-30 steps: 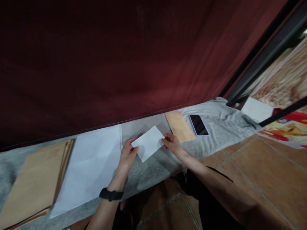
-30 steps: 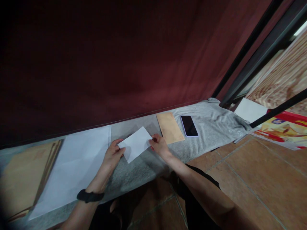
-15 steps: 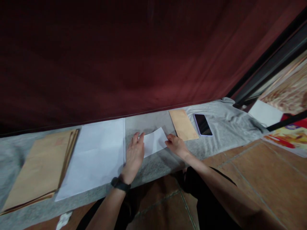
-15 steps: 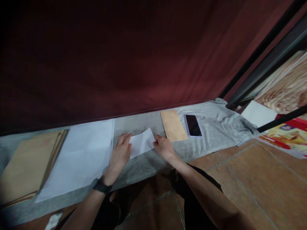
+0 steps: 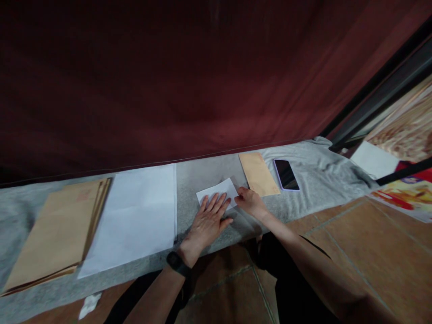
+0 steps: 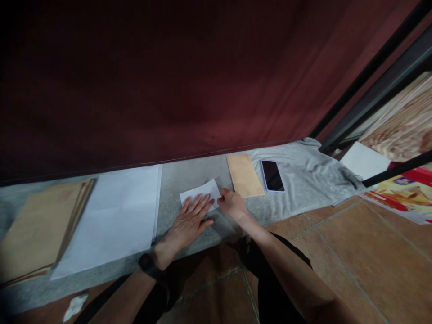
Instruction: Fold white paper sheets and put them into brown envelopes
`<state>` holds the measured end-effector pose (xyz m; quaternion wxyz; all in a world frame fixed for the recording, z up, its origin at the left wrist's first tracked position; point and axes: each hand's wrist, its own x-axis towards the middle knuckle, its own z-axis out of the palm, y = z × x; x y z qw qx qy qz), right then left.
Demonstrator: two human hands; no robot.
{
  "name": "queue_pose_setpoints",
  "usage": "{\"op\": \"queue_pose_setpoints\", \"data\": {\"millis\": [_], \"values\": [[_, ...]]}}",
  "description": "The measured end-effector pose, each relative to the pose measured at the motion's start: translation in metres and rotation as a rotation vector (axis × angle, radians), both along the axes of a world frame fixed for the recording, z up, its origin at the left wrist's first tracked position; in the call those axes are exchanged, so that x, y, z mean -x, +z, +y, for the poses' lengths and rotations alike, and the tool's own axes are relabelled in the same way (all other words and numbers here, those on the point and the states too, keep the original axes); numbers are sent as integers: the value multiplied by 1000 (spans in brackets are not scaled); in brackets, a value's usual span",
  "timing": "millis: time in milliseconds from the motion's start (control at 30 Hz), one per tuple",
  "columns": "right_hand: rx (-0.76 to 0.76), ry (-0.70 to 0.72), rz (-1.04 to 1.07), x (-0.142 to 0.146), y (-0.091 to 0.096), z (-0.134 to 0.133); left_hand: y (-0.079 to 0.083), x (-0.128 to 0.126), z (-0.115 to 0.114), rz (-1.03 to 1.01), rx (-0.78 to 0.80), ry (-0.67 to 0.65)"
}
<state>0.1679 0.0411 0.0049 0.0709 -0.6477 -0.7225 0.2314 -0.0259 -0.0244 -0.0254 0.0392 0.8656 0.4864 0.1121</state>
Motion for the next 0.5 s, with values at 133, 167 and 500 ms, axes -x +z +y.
{"op": "queue_pose_setpoints", "data": {"millis": [133,167,500], "values": [[11,8,14,-2,1,1,1,2,-3,28,0,-8],[20,12,12,-2,1,1,1,3,-4,32,-1,-10],[83,30,-2,-5,4,2,-3,11,-16,36,-26,32]]}}
